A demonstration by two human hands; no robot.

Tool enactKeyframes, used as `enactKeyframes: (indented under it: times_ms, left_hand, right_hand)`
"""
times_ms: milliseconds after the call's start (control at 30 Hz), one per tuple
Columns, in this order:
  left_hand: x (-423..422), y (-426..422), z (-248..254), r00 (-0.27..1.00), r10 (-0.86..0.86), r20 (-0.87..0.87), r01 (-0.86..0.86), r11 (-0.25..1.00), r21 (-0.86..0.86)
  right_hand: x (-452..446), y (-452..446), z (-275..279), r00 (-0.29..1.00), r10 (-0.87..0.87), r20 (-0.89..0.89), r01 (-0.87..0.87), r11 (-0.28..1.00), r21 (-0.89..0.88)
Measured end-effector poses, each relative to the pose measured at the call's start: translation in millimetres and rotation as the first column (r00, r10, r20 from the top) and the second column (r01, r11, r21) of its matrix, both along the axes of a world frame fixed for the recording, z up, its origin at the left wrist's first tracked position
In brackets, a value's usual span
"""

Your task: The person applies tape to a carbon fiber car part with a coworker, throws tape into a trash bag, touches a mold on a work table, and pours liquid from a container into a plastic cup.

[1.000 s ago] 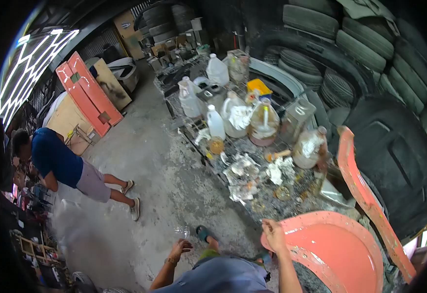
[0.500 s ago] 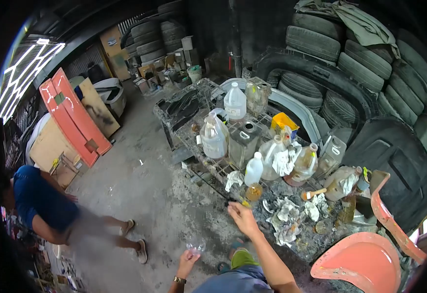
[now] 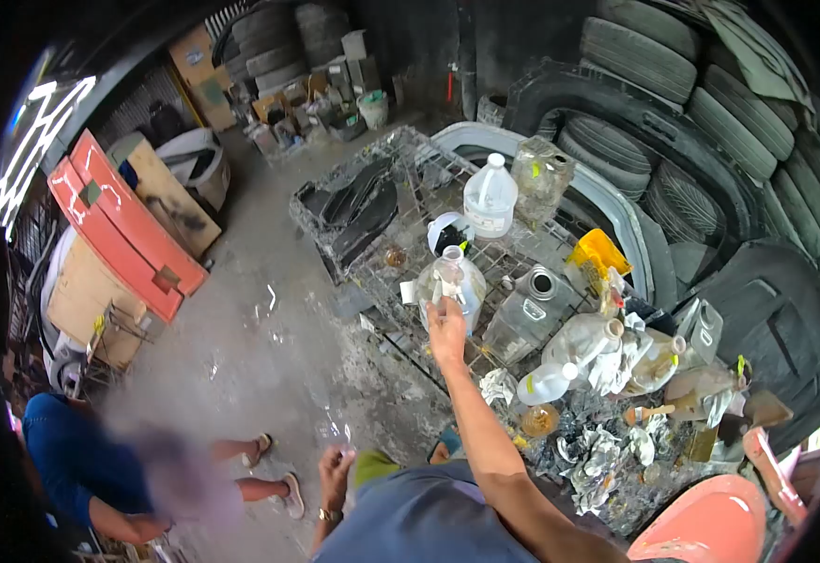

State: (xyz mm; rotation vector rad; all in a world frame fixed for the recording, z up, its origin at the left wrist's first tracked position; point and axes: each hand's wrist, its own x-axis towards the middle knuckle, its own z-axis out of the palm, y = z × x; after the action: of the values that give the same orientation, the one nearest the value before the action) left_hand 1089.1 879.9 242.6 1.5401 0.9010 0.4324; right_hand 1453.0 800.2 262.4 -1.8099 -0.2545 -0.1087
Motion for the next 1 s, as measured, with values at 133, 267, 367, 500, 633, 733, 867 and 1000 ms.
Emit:
enactKeyframes:
  times_ms: [133,267,367,500,633,733,867,1000]
  left_hand:
    - [66,58,9,0.977,-0.211,-0.037,0.214,0.968,0.13]
    - [149,109,6,0.915,-0.401,0.026,0.391,0.904,0.173]
    - [203,149,-3,0.859,-0.503,0.096,0.498,0.864,0.069]
    - [269,202,-17,0.775,-0.612,0.158,0.591,0.79,0.165]
    - [331,244,-13,0.643,-0.763,0.075,0.747,0.645,0.158]
    - [370,254,-26,0.564,-0.817,0.122,0.803,0.577,0.148]
    - [403,254,-44,0.425,-0.901,0.09,0.818,0.425,0.387]
    - [412,246,-46,0.441,-0.887,0.138,0.742,0.447,0.499]
  right_hand:
    - [8,23,-1,0.998,-0.054,0.03,0.055,0.998,-0.027]
    - [14,35,0,0.987,-0.156,-0.042,0.156,0.988,0.015]
    - [22,37,-1,0.945,-0.319,-0.072,0.301,0.935,-0.189]
    - [8,43,19,0.897,-0.44,-0.05,0.428,0.89,-0.16]
    - [-6,39,79,0.886,-0.463,-0.003,0.463,0.886,-0.017]
    - [-11,37,134,0.891,-0.454,-0.021,0.432,0.86,-0.271]
    - [-2,50,168,0.942,-0.334,0.03,0.249,0.639,-0.728]
    - [10,74,169,0.984,-0.144,-0.108,-0.01,0.555,-0.832]
